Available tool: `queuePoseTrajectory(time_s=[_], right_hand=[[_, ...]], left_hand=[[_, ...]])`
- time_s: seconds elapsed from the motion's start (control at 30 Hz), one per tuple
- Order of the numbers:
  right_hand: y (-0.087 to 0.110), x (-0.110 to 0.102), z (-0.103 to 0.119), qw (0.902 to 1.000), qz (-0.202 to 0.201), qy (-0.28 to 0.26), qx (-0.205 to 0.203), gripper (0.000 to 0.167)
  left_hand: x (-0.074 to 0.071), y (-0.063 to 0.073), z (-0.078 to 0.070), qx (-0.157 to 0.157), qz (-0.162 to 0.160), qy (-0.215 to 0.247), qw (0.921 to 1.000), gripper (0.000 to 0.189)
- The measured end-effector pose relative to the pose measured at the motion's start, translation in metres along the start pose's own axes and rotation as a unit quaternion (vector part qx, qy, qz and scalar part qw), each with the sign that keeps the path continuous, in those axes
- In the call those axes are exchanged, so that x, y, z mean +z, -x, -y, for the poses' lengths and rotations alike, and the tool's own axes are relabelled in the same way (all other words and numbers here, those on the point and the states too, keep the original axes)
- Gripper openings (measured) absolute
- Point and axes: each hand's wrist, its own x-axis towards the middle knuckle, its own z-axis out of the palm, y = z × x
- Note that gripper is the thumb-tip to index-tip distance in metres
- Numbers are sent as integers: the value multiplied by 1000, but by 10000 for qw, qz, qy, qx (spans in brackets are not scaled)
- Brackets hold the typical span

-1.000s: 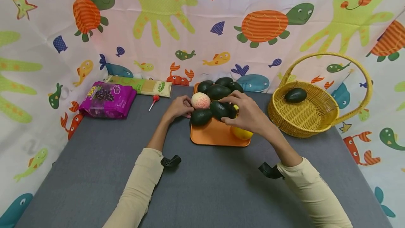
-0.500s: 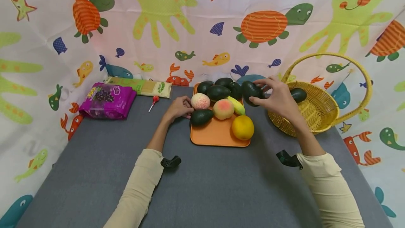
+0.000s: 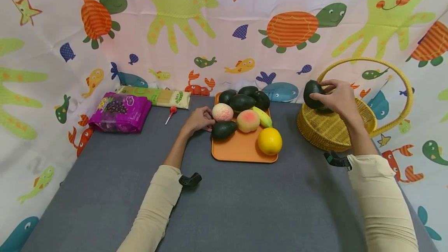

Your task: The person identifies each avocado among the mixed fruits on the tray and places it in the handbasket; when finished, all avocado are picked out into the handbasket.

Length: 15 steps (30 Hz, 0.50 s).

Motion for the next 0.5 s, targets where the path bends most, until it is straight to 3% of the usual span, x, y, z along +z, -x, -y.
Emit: queuePoseTrajectory(time_s=[0.27,0.5], right_hand=[[-18,-19,-44,9925,-79,-297,1187,72],[-28,-32,-73,9696,-247,-929,2248,40]], left_hand=[[0,1,-1,-9,-8,24,10000,34],[1,0,-1,-55,44,42,10000,36]])
